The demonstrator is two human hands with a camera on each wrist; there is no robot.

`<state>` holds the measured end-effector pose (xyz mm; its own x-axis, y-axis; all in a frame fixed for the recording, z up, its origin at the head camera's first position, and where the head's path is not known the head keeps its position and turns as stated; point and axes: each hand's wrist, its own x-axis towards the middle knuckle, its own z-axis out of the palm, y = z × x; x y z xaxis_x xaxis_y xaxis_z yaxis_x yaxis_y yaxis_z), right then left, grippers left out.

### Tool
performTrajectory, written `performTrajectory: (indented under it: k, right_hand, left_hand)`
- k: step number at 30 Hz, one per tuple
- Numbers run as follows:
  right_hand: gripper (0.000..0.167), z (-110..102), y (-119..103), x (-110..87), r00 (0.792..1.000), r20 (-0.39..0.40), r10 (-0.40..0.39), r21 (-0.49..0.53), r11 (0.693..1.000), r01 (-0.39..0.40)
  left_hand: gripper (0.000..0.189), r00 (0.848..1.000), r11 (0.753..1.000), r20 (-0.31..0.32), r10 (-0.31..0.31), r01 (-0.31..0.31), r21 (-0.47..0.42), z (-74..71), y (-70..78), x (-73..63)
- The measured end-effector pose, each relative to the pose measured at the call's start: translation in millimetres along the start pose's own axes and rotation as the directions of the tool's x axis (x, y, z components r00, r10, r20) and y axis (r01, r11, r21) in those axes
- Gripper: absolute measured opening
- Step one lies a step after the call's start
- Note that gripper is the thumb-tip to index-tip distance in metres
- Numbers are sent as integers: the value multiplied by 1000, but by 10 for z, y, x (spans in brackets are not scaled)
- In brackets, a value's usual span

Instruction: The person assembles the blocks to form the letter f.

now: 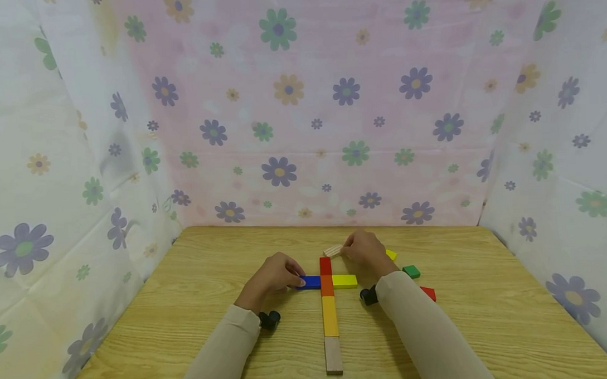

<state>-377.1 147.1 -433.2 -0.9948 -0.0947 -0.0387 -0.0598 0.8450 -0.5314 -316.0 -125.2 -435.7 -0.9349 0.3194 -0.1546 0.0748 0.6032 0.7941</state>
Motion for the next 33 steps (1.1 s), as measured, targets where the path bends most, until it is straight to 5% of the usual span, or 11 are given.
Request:
performTrajectory:
  k: [17, 33]
  right_hand:
    - [20, -9, 4, -32, 1000, -12, 3, -20, 1000, -4]
    - [33, -355, 244, 24, 997, 2, -73, -48, 996, 73]
  left_hand:
    - [11, 1000, 1000, -5, 8, -8, 1, 7, -6, -1]
    - [9, 1000, 1000, -8, -10, 10, -4, 0, 17, -5]
